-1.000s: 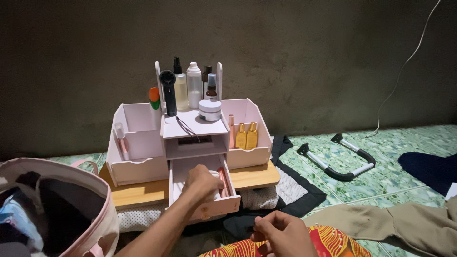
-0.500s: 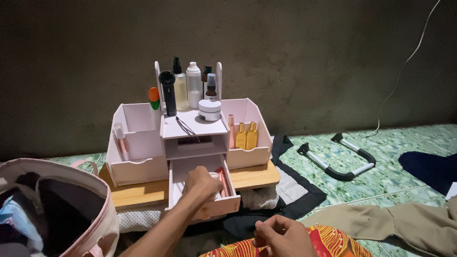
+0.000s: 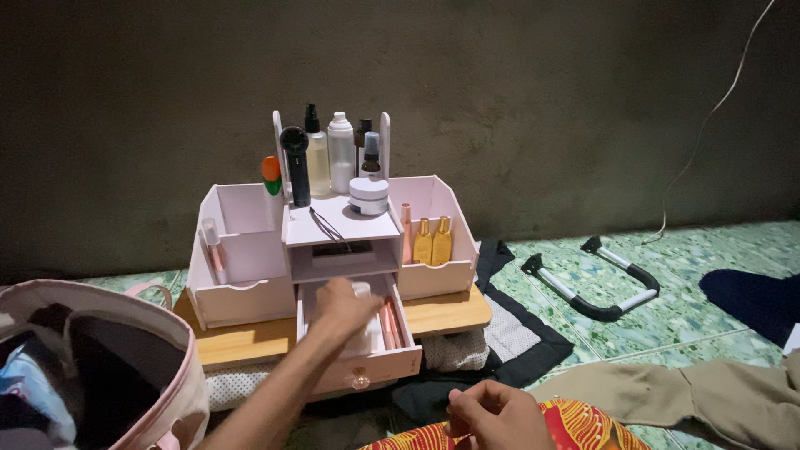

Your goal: The person wipes several cosmetic items with a white cloth, including a makeup brush, a white tube, a purple tube, and a gold tube. They take items from a pink bag and place them into a pink organizer with drawers.

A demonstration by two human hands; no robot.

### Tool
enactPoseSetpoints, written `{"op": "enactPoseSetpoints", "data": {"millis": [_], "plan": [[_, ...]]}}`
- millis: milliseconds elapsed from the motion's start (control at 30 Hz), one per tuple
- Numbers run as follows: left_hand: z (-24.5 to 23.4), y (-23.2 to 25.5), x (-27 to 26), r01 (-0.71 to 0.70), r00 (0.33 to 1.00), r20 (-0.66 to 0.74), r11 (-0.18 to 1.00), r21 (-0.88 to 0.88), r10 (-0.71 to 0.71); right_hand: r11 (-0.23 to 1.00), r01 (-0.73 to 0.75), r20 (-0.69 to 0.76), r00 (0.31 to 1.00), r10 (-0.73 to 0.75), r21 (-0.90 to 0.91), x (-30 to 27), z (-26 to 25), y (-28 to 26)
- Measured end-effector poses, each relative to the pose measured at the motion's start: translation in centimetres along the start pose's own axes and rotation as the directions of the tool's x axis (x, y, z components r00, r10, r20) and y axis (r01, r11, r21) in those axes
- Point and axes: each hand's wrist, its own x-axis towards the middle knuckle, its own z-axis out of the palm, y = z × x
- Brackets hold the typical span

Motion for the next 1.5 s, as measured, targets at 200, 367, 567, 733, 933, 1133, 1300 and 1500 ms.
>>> {"op": "enactPoseSetpoints", "data": {"millis": [200,367,567,733,933,1133,1300,1500], "plan": [[-4.9,3.2,-4.2,0.066,0.98,0.184,0.753,-0.654,0.074,0.998,0.039,-0.086,0.995,-0.042,-0.04,-3.2,2.8,-6.0],[-7.7,4.7,-9.3,0.178,0.945,0.286,0.48,-0.859,0.161,0.983,0.181,-0.067,0.982,-0.179,0.019,-5.5,6.7,-14.2],[-11.2,3.7,-12.6,0.13,0.985,0.168,0.508,-0.851,0.03,0.97,0.194,0.096,0.973,-0.209,0.148,-7.1,8.9,-20.5],[-13.4,1.3,-14.8,0.028,0.997,-0.008,0.481,-0.876,-0.072,0.971,0.152,0.106,0.979,-0.174,0.186,-7.9,11.3,-21.2],[-13.8,0.6,-15.5,-0.17,0.95,-0.273,0.487,-0.857,-0.148,0.963,0.098,0.206,0.967,-0.152,0.25,-10.3,14.7,-20.8],[-14.2,-0.2,-17.4,-0.069,0.972,-0.158,0.439,-0.896,-0.171,0.982,0.155,0.094,0.982,-0.165,0.111,-11.8,16.1,-21.5],[-14.8,-0.2,-18.2,0.026,0.996,0.0,0.287,-0.958,-0.092,0.909,0.359,0.329,0.85,-0.411,0.211,-11.5,16.2,-23.8],[-16.1,0.2,-18.3,0.065,0.976,-0.003,0.305,-0.95,-0.218,0.892,0.41,0.295,0.891,-0.345,-0.192,-12.4,17.4,-26.2]]}}
